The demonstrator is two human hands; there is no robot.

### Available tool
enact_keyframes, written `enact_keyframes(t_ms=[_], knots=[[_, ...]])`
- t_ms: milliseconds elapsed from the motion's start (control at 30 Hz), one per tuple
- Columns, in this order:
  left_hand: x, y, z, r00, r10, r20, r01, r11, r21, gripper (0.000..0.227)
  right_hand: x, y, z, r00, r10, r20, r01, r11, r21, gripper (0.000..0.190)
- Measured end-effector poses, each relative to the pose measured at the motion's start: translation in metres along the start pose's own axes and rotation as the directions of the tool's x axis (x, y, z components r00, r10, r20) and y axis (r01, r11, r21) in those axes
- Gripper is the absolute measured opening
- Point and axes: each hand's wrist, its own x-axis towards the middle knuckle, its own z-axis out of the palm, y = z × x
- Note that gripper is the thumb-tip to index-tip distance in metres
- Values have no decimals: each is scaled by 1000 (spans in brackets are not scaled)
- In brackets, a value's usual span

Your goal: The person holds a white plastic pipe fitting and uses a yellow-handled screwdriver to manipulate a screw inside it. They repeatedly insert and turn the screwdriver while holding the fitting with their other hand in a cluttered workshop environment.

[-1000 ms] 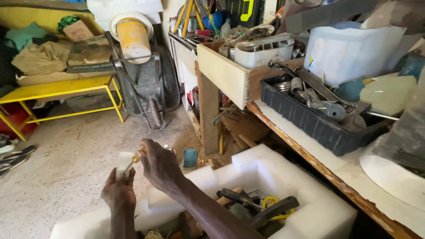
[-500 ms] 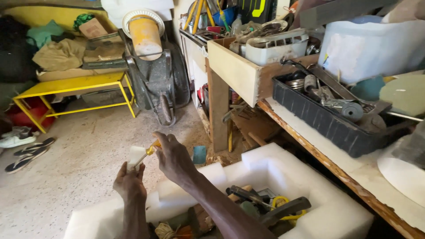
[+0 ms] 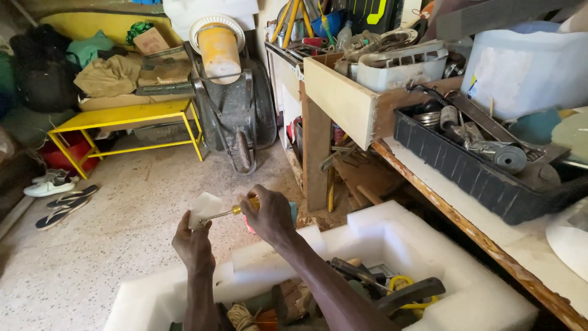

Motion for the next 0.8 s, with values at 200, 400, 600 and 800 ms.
enact_keyframes(t_ms=[200,400,600,800], knots=[[21,-14,-16,983,179,-26,-180,957,-225,37,-11,5,0,942,-94,321,68,994,90,23],[20,2,-16,973,-197,-123,123,887,-444,26,-18,-7,5,919,-55,389,45,998,33,20],[27,-6,-18,970,-205,-128,86,789,-609,31,-20,-12,1,931,-96,352,83,995,52,18],[66,-63,-32,924,-372,-87,137,535,-834,43,-21,-13,-6,937,-14,349,-20,996,92,23]])
